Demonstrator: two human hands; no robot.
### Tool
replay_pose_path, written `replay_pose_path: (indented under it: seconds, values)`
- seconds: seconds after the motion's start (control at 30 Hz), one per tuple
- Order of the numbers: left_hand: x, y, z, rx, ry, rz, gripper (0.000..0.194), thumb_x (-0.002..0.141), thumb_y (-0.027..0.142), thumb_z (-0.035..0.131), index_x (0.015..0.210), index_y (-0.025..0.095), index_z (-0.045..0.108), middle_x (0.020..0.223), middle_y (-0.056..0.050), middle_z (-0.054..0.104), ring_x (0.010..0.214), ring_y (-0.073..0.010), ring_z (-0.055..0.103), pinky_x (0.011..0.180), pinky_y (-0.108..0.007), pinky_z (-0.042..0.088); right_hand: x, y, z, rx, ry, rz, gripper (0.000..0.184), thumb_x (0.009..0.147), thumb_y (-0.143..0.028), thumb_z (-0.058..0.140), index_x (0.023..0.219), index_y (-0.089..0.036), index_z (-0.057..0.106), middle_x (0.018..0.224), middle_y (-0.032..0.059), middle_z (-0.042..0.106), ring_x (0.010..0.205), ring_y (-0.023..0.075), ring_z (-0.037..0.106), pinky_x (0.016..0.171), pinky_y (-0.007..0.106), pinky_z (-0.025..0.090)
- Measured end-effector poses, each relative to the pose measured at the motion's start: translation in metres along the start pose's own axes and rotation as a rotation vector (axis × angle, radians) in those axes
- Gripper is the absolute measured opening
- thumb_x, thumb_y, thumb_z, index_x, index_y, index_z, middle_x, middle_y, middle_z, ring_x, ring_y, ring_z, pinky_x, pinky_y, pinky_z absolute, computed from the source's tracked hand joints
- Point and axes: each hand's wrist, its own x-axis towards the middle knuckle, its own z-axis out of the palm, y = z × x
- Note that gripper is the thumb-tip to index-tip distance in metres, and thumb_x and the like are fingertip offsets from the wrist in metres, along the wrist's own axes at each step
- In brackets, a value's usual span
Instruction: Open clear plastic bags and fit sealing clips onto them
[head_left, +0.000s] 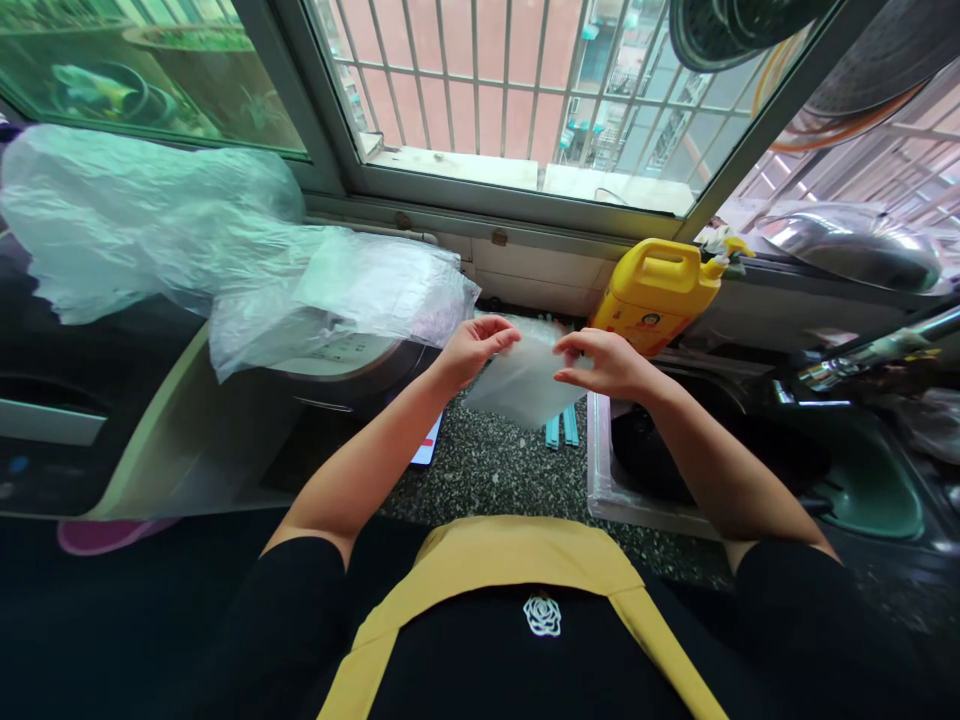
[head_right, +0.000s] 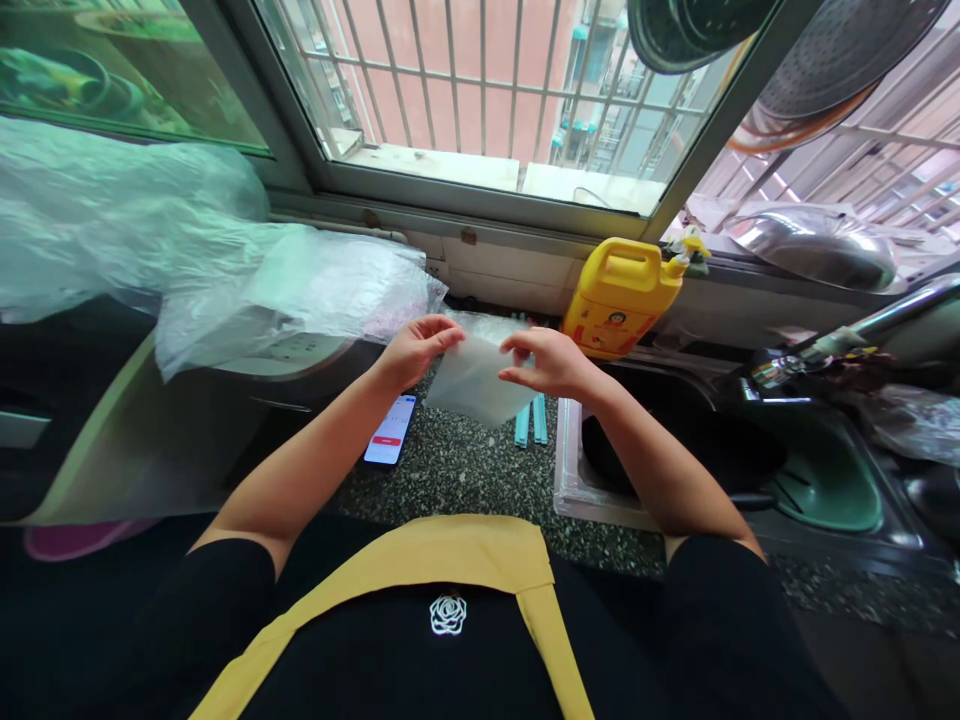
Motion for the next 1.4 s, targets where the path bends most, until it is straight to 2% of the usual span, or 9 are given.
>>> replay_pose_path:
  seconds: [0.13,0.27,0.5,0.63,0.87,1.03,1.13,1.27,1.4]
  values:
    - [-0.004,0.009,-0.011,0.018,0.088,0.062,0.021,0.066,0.035,0.075,0.064,0.018,0.063,0.057,0.003,0.057,0.054,-0.0066,0.049,0.056,-0.021,0.041,-0.003,0.009,0.007,0.081,-0.012,0.076,0.01,0.074,-0.029,0.064,0.072,-0.019,0.065,0.068,0.0017,0.063,0.063,0.0127,0.055,0.062,0.027,0.043]
    - [-0.006,0.014,-0.021,0.016,0.175,0.067,0.017,0.069,0.029,0.072,0.062,0.017,0.061,0.054,0.004,0.055,0.052,-0.0059,0.049,0.054,-0.02,0.041,-0.006,0.014,0.015,0.246,0.054,0.116,0.016,0.075,-0.031,0.061,0.065,-0.018,0.063,0.063,0.001,0.061,0.061,0.0122,0.054,0.061,0.027,0.043]
    - [-0.008,0.013,-0.022,-0.058,0.298,-0.01,0.018,0.076,0.017,0.065,0.061,0.016,0.056,0.05,0.005,0.051,0.044,-0.004,0.045,0.047,-0.017,0.037,-0.004,0.012,0.033,0.534,0.373,0.22,0.028,0.073,-0.044,0.066,0.064,-0.019,0.059,0.063,-0.0009,0.058,0.062,0.0117,0.052,0.063,0.028,0.044]
    - [-0.008,0.01,-0.017,-0.095,0.354,-0.038,0.019,0.079,0.014,0.06,0.06,0.016,0.055,0.044,0.006,0.047,0.039,-0.0037,0.041,0.041,-0.015,0.031,0.003,0.011,0.045,0.581,0.578,0.242,0.032,0.073,-0.05,0.066,0.066,-0.02,0.056,0.065,-0.002,0.056,0.063,0.0111,0.051,0.065,0.027,0.045]
    - [-0.01,0.002,-0.01,-0.161,0.418,-0.05,0.017,0.079,0.02,0.06,0.064,0.017,0.055,0.044,0.006,0.048,0.038,-0.0039,0.041,0.04,-0.016,0.032,0.014,0.007,0.055,0.557,0.701,0.275,0.036,0.078,-0.056,0.059,0.071,-0.022,0.052,0.059,-0.0036,0.053,0.055,0.0103,0.051,0.056,0.026,0.044]
    - [-0.014,-0.004,-0.01,-0.242,0.358,-0.005,0.022,0.079,0.039,0.064,0.073,0.018,0.058,0.047,0.007,0.047,0.041,-0.0047,0.044,0.043,-0.017,0.036,0.014,0.006,0.055,0.561,0.693,0.342,0.037,0.077,-0.058,0.058,0.072,-0.022,0.051,0.057,-0.0042,0.05,0.049,0.0103,0.05,0.051,0.026,0.043]
    - [-0.018,-0.012,-0.011,-0.24,0.274,-0.08,0.031,0.073,0.047,0.067,0.078,0.018,0.06,0.051,0.007,0.049,0.044,-0.005,0.046,0.046,-0.018,0.038,0.013,0.007,0.055,0.564,0.694,0.382,0.037,0.076,-0.058,0.058,0.072,-0.022,0.051,0.056,-0.0039,0.051,0.049,0.0106,0.051,0.051,0.026,0.043]
    - [-0.022,-0.021,-0.012,-0.136,0.194,-0.217,0.032,0.059,0.038,0.079,0.071,0.015,0.061,0.053,0.006,0.052,0.046,-0.0043,0.046,0.047,-0.018,0.037,0.012,0.013,0.053,0.589,0.702,0.396,0.036,0.076,-0.057,0.06,0.071,-0.022,0.052,0.053,-0.0045,0.05,0.047,0.0098,0.049,0.05,0.025,0.042]
    - [-0.023,-0.024,-0.012,-0.097,0.202,-0.238,0.025,0.056,0.027,0.078,0.06,0.014,0.057,0.051,0.006,0.053,0.047,-0.0042,0.046,0.049,-0.018,0.037,0.011,0.022,0.052,0.668,0.689,0.431,0.038,0.072,-0.057,0.063,0.073,-0.021,0.052,0.053,-0.0052,0.05,0.046,0.0093,0.05,0.048,0.024,0.043]
